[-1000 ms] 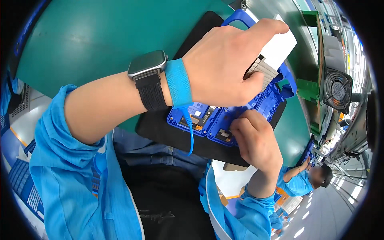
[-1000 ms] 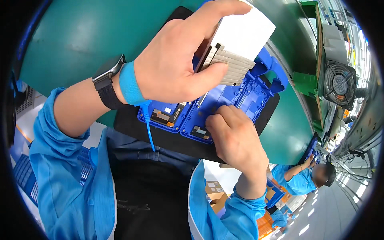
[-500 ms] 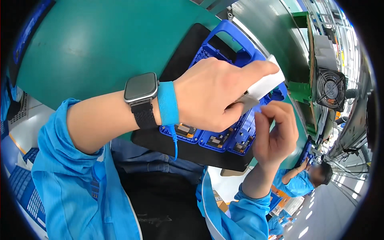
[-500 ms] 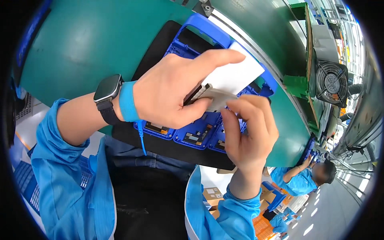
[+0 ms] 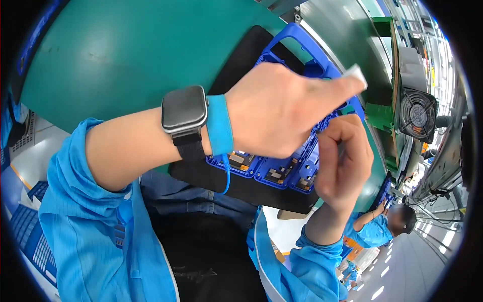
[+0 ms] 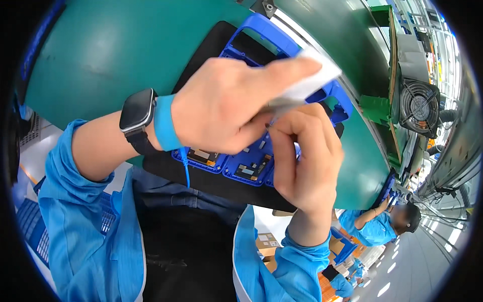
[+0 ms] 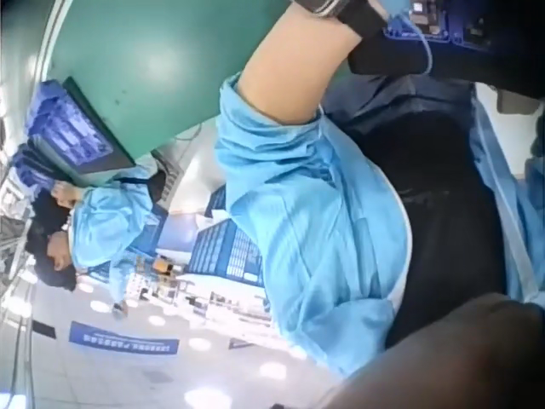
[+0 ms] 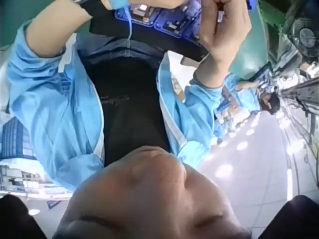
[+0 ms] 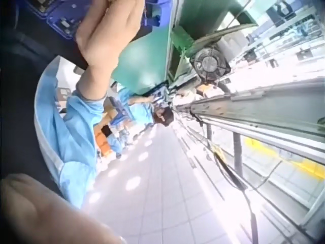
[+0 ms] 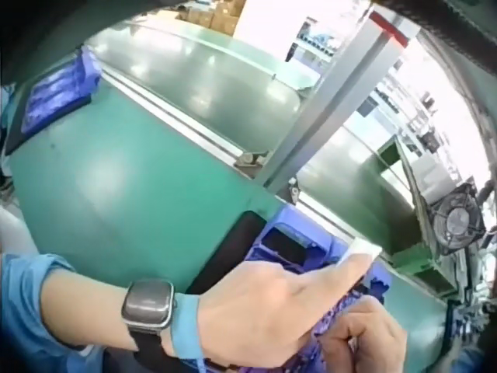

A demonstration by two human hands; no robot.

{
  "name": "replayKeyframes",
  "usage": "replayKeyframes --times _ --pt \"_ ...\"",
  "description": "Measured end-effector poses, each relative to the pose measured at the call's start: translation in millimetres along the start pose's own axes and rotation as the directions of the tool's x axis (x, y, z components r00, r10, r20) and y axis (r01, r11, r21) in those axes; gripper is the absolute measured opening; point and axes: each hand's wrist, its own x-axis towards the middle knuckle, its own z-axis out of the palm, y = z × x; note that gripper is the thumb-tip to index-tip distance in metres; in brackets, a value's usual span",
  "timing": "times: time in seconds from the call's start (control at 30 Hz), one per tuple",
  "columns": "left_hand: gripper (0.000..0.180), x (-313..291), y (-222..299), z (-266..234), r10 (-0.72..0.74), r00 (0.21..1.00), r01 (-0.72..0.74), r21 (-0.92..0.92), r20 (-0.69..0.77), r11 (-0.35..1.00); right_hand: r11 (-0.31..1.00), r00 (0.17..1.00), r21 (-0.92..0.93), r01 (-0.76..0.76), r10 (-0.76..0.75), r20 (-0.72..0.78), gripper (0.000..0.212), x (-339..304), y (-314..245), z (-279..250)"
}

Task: Apply small adhesive pads or components to the internal compartments of blue plastic electronic housings on an assembly line.

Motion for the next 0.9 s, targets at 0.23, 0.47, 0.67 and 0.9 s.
replayKeyframes --times 0.23,0.47,0.67,0.9 --pt "0.062 11.7 -9.6 -3.4 -0.119 0.986 0.123 0.031 -0.113 0.992 0.986 0.902 0.084 -0.144 0.096 0.422 0.012 -24.8 8.1 5.7" --pt "0.059 9.9 -9.4 -3.2 -0.135 0.988 0.137 0.018 -0.079 0.990 0.989 0.857 0.005 -0.148 0.126 0.499 0.011 -29.7 12.8 7.4" --pt "0.058 8.4 -9.8 -2.9 -0.126 0.988 0.130 0.037 -0.093 0.991 0.989 0.845 -0.004 -0.149 0.129 0.518 0.014 -26.5 13.6 8.6" --pt "0.059 10.5 -10.6 -1.3 -0.123 0.989 0.125 0.016 -0.083 0.992 0.990 0.841 -0.011 -0.139 0.124 0.527 0.013 -26.5 14.7 8.7"
